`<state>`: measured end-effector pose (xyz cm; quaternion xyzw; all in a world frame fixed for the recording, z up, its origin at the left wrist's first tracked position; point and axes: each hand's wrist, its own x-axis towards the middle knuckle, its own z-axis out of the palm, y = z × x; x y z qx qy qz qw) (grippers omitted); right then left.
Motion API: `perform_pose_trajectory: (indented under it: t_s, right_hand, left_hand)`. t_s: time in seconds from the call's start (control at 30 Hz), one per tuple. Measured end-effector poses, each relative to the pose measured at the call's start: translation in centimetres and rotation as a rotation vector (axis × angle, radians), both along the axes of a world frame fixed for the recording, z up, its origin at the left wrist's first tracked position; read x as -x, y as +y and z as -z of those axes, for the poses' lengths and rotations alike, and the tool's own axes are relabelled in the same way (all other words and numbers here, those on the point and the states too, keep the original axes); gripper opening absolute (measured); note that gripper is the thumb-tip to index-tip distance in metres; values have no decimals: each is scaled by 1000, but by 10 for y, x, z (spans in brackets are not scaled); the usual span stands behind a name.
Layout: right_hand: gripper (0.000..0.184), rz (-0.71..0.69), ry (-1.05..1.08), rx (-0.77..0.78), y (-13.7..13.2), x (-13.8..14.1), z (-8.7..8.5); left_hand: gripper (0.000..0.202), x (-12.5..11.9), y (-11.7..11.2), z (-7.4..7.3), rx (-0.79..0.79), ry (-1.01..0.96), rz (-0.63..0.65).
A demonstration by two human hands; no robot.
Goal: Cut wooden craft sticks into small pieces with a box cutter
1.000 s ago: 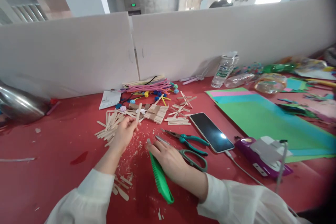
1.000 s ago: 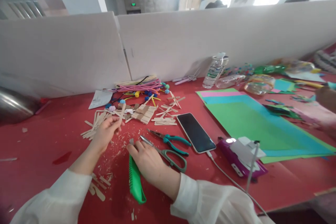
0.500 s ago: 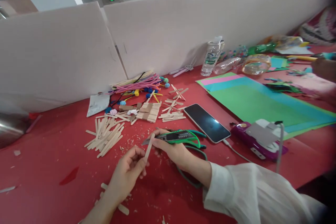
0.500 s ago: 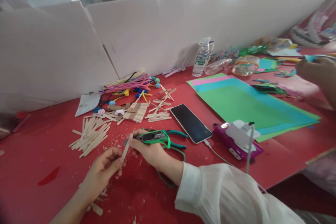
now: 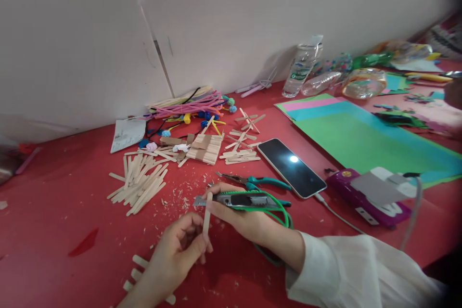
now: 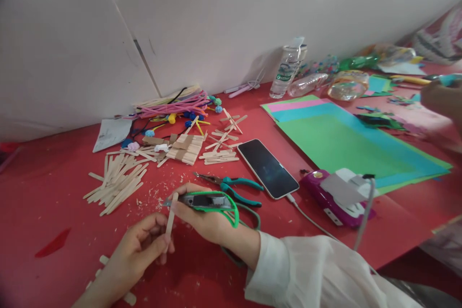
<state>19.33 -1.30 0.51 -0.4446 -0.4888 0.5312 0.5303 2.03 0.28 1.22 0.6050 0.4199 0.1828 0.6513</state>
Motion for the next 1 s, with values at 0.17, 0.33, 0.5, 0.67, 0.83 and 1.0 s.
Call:
perform_pose_trajectory:
  t_s: [0.17,0.33,0.5,0.67,0.83,1.0]
  right_hand:
    - [19,11,141,166,-2,-2,-5]
    - [11,19,-182,7,-5,-4,-15]
    - [8,-24,-381,-9,-12,3,-11]
    - [13,49,-342,-71,-14,3,-10]
    - [13,72,-342,-16,-10,-2,-20]
    - [15,-77,-199,48,-10,1,-14]
  left_hand:
    - [26,0,2,-6,-82,36,-229]
    - [29,3,6,-2,-39,-63,-449]
    - [25,4,6,3,-56,-144,-525]
    - [26,0,1,-4,-67,-114,-496]
    - [25,-5,-6,-5,152,-35,-87]
    - [27,-5,-8,-3,175,-59,45]
